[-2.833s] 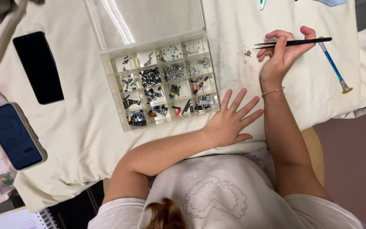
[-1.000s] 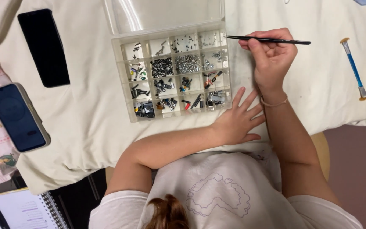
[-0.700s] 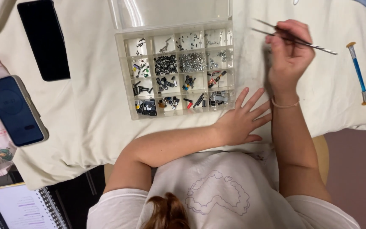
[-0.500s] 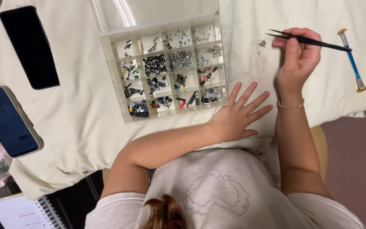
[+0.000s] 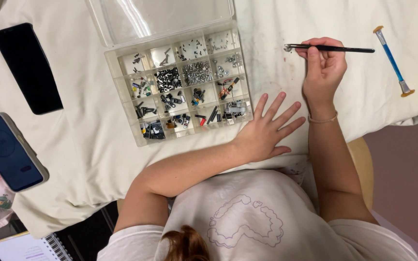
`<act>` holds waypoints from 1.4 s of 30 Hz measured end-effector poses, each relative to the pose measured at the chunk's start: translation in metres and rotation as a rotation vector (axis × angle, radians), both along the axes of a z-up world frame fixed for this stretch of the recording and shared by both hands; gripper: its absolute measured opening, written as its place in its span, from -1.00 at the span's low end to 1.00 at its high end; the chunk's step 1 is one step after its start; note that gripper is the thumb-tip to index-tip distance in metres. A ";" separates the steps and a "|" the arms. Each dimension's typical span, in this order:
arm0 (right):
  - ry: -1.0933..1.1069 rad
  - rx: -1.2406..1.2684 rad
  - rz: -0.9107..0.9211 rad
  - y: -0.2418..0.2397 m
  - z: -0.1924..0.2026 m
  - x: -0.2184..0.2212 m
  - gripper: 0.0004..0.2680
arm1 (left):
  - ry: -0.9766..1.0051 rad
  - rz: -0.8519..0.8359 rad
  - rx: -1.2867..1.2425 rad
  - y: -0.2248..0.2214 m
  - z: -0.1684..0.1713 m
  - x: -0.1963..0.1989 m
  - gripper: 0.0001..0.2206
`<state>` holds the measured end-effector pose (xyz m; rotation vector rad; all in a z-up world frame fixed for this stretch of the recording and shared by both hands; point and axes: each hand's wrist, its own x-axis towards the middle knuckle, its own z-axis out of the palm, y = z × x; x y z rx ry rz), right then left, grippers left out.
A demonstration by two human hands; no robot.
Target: Sorting small electronic screws into a compartmented plastic organizer using tweezers at a repair workstation.
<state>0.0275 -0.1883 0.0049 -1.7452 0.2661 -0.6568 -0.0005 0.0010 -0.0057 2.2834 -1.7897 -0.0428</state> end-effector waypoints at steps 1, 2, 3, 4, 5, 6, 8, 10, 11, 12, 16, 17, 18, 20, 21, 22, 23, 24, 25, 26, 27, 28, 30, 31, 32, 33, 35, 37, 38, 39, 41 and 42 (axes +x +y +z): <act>0.000 0.001 0.001 0.000 0.000 0.000 -0.95 | 0.000 0.001 0.001 -0.001 0.000 0.000 -0.18; 0.004 -0.007 -0.007 0.000 0.000 0.000 -0.95 | 0.000 0.003 0.015 -0.001 0.001 -0.001 -0.18; 0.007 -0.014 -0.014 0.000 0.001 0.000 -0.95 | 0.000 0.004 0.029 -0.001 0.001 -0.001 -0.18; 0.007 -0.014 -0.015 0.001 0.001 0.000 -0.95 | -0.001 0.003 0.030 -0.001 0.001 0.000 -0.18; 0.009 -0.011 -0.017 0.001 0.001 0.001 -0.95 | -0.003 0.000 0.025 0.000 0.002 0.000 -0.18; 0.010 -0.010 -0.018 0.001 0.001 0.001 -0.95 | -0.005 -0.002 0.019 0.000 0.003 0.001 -0.18; 0.011 -0.010 -0.019 0.001 0.001 0.001 -0.95 | 0.004 -0.003 0.016 0.000 0.002 0.000 -0.18; 0.014 -0.008 -0.019 0.001 0.001 0.001 -0.95 | 0.014 -0.002 0.015 0.000 0.001 0.000 -0.18; 0.003 -0.005 -0.019 0.001 0.000 0.001 -0.96 | 0.020 -0.004 0.014 -0.001 0.001 0.000 -0.18; -0.007 -0.002 -0.020 0.000 0.000 0.001 -0.96 | 0.026 -0.005 0.013 -0.001 0.001 0.000 -0.18; -0.013 0.006 -0.017 0.001 -0.001 0.001 -0.95 | 0.011 -0.005 0.020 0.000 0.001 -0.001 -0.17; -0.009 0.009 -0.018 0.001 -0.001 0.001 -0.95 | 0.013 -0.002 0.014 0.000 0.001 -0.001 -0.17; -0.006 0.012 -0.020 0.001 -0.001 0.001 -0.95 | 0.015 0.002 0.007 0.000 0.000 -0.001 -0.16; -0.007 0.002 -0.019 0.000 -0.001 0.002 -0.96 | 0.016 -0.001 0.015 -0.001 0.001 0.000 -0.17; -0.007 -0.007 -0.019 0.000 -0.001 0.001 -0.96 | 0.017 -0.004 0.024 -0.001 0.001 0.000 -0.18; -0.005 -0.006 -0.019 0.001 -0.001 0.001 -0.96 | 0.019 -0.004 0.025 -0.001 0.001 -0.001 -0.18; -0.001 -0.012 -0.020 0.001 0.000 0.001 -0.96 | 0.019 -0.004 0.029 -0.001 0.001 -0.001 -0.18; 0.001 -0.020 -0.022 0.001 0.001 0.001 -0.96 | 0.016 -0.005 0.031 -0.001 0.000 0.000 -0.18; 0.000 -0.021 -0.022 0.000 0.000 0.001 -0.96 | 0.015 -0.005 0.031 -0.001 0.000 0.000 -0.18; -0.001 -0.019 -0.022 -0.001 -0.001 0.001 -0.96 | 0.012 -0.004 0.032 -0.001 0.000 -0.001 -0.18; -0.002 -0.018 -0.022 -0.001 -0.002 0.001 -0.96 | 0.010 -0.003 0.034 -0.001 0.000 -0.001 -0.18; -0.001 -0.017 -0.022 -0.002 -0.003 0.001 -0.96 | 0.011 -0.003 0.034 -0.001 0.000 -0.001 -0.18; 0.006 0.011 -0.040 -0.003 -0.004 0.001 -0.96 | 0.003 -0.001 0.030 -0.001 0.000 -0.001 -0.17; 0.006 0.011 -0.041 -0.004 -0.005 0.000 -0.96 | 0.003 -0.001 0.029 -0.001 0.000 -0.001 -0.17; 0.011 0.042 -0.062 -0.006 -0.007 0.000 -0.96 | -0.002 -0.002 0.029 -0.001 0.001 -0.001 -0.18; 0.016 0.073 -0.082 -0.008 -0.008 0.000 -0.94 | -0.008 -0.002 0.028 0.000 0.002 -0.001 -0.18; 0.025 0.173 -0.123 -0.007 -0.002 0.002 -0.92 | -0.005 -0.004 0.034 -0.001 0.000 -0.002 -0.18; 0.027 0.275 -0.155 -0.002 0.005 0.009 -0.89 | -0.010 0.002 0.041 -0.001 0.000 -0.002 -0.18; 0.047 0.390 -0.165 0.002 0.009 0.013 -0.88 | -0.019 0.004 0.041 -0.001 0.001 -0.002 -0.18; 0.068 0.505 -0.176 0.006 0.013 0.018 -0.87 | -0.029 0.006 0.042 -0.001 0.001 -0.002 -0.18; 0.038 0.516 -0.102 0.022 0.017 0.031 -0.86 | -0.025 0.012 0.040 -0.002 -0.002 -0.005 -0.22; 0.006 0.529 -0.033 0.030 0.019 0.038 -0.85 | -0.022 0.012 0.039 -0.003 -0.004 -0.005 -0.26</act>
